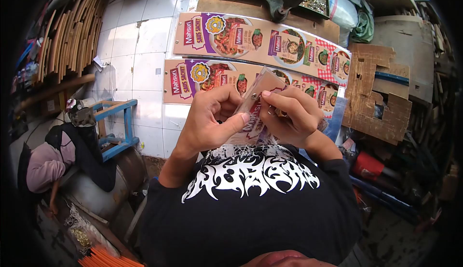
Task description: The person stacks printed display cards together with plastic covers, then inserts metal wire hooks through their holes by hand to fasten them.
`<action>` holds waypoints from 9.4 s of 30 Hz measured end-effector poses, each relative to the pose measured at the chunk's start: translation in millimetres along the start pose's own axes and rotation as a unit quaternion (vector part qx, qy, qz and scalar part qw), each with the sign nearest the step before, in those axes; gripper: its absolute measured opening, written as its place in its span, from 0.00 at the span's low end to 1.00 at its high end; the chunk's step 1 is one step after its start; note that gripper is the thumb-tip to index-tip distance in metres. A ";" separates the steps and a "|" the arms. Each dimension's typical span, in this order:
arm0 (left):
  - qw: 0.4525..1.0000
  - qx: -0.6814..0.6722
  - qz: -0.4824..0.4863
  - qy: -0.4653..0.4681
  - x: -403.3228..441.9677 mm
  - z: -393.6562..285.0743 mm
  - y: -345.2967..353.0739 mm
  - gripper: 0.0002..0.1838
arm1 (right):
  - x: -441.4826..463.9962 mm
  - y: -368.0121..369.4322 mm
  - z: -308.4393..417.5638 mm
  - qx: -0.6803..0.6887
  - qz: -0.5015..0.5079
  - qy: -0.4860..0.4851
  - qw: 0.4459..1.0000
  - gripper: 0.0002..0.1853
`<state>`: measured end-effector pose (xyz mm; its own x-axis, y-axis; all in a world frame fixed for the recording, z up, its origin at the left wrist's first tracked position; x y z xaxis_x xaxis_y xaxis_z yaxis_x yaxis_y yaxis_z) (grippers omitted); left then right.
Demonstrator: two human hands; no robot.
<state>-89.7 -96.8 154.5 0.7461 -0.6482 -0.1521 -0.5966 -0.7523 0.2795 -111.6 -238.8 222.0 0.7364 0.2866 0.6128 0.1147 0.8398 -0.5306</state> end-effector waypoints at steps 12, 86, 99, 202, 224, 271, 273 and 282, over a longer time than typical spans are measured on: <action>0.999 -0.034 -0.024 -0.004 -0.3 -8.0 3.7 0.23 | 15.8 4.1 16.9 -0.069 0.086 -0.044 0.993 0.20; 0.994 -0.110 -0.014 -0.025 -11.3 19.5 -11.1 0.28 | 11.7 24.6 20.2 -0.177 0.177 -0.102 0.963 0.22; 0.990 -0.130 -0.052 -0.030 -14.2 23.0 -13.6 0.25 | 8.7 -2.8 -14.9 0.022 0.022 0.040 0.999 0.18; 0.976 -0.161 -0.106 0.103 7.1 34.7 -29.4 0.07 | -35.8 35.1 -84.8 0.493 0.093 0.345 0.793 0.11; 0.996 -0.021 -0.083 -0.001 -13.7 7.2 -11.6 0.18 | -34.1 33.0 -80.6 0.487 0.078 0.321 0.808 0.11; 0.872 0.264 0.098 0.401 -18.1 -56.7 78.1 0.16 | -50.7 -36.2 24.8 0.504 0.136 0.224 0.823 0.09; 0.862 0.255 0.124 0.421 -23.4 -51.4 75.2 0.13 | -57.9 -10.8 16.8 0.609 0.114 0.246 0.745 0.10; 0.876 0.171 0.132 0.431 -34.3 -28.2 53.4 0.07 | -75.6 18.9 17.7 0.454 -0.026 0.220 0.863 0.10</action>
<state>-138.8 -111.4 201.4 0.4281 -0.5855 0.6884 -0.7255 -0.6769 -0.1245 -176.9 -236.4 176.0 0.9507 0.2033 0.2343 -0.2681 0.9185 0.2908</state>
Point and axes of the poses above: each hand's wrist, its own x-axis towards the middle knuckle, its own y-axis out of the palm, z = x × y, the point moved 9 cm from there along x, towards the middle knuckle, and after that the axes turned 6 degrees about z, right-handed, at the moved point
